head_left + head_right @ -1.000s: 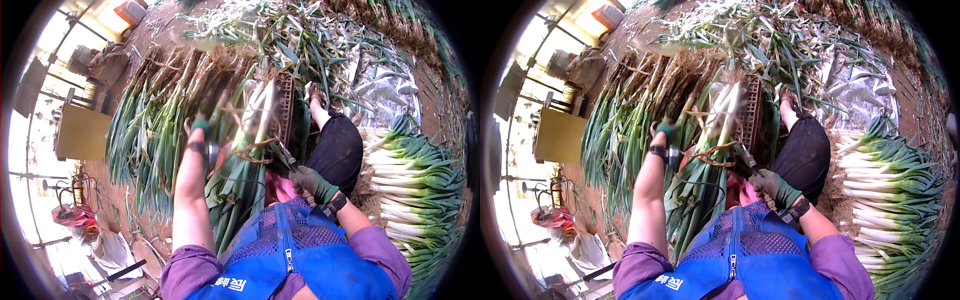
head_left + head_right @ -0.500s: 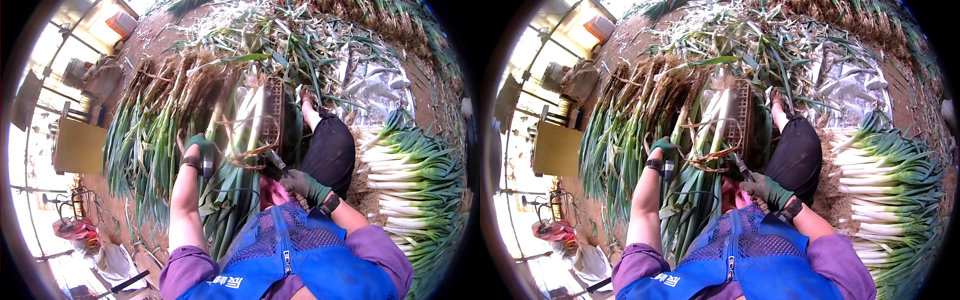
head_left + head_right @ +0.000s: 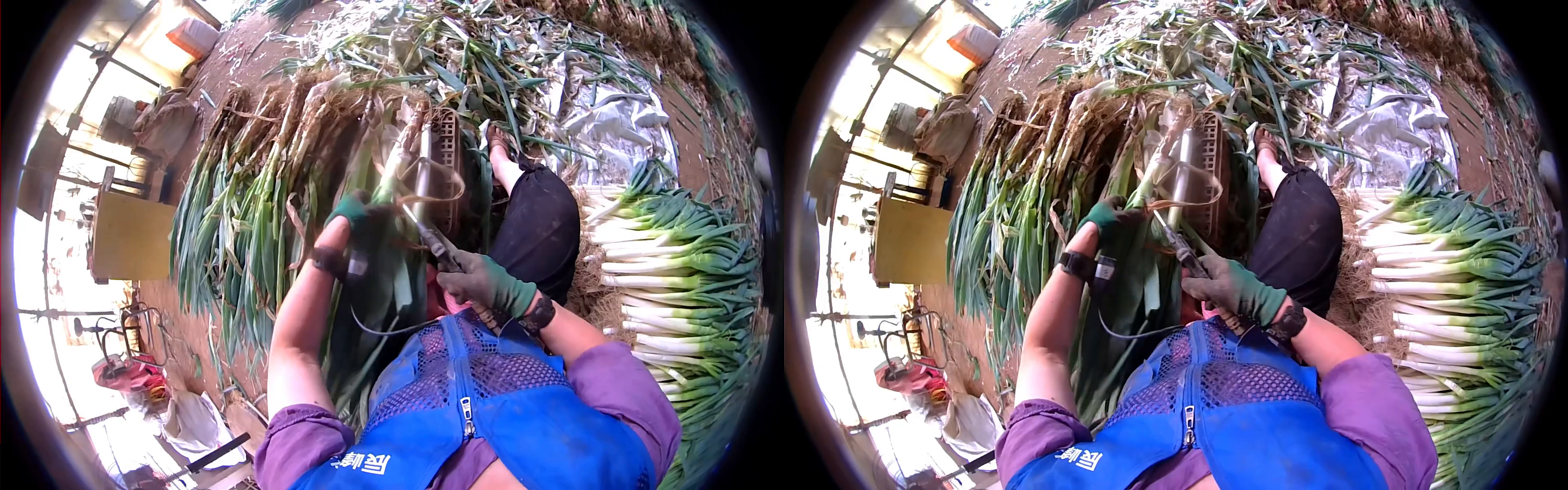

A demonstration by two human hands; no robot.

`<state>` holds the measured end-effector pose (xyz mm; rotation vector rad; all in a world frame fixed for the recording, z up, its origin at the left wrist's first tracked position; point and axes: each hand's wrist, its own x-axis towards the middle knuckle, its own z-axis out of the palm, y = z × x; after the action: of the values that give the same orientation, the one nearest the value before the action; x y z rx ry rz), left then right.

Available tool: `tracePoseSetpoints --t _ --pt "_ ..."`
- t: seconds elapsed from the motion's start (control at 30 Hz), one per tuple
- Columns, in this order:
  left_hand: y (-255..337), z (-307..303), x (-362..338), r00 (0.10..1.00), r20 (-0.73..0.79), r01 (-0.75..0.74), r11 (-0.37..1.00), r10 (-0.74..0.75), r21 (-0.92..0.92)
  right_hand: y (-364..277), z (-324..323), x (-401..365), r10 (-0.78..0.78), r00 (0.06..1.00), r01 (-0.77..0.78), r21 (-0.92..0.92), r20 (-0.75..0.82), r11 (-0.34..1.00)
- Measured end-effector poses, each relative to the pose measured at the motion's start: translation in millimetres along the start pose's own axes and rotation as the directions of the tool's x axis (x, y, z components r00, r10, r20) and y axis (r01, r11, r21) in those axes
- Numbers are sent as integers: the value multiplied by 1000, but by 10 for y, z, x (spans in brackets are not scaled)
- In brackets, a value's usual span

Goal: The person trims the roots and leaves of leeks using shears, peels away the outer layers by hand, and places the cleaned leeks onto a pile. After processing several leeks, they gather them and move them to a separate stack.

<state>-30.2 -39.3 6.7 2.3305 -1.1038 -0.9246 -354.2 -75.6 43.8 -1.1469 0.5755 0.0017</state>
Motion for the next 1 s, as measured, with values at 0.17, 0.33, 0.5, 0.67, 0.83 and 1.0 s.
tracePoseSetpoints --t 0.17,0.33,0.5,0.67,0.83,1.0 --pt "9 62 -142 1000 -4 5 983 -6 -183 33 -69 365 53 989 -56 -20 -137 998" --pt "319 -54 -410 992 14 122 991 -122 -62 104 -72 400 45 996 -48 -32 -78 998" --pt "376 -130 -334 977 96 182 979 -190 93 155 -8 287 -39 991 -3 -320 -125 947" --pt "317 -42 -304 995 -87 65 979 -49 196 -89 -43 418 -19 971 -51 -285 -237 957" --pt "759 -206 -437 994 8 101 957 -107 273 -83 56 161 -21 993 -26 -384 -118 923" --pt "621 -84 -268 984 69 141 959 -162 245 -225 -6 167 56 977 -134 -390 -204 911"
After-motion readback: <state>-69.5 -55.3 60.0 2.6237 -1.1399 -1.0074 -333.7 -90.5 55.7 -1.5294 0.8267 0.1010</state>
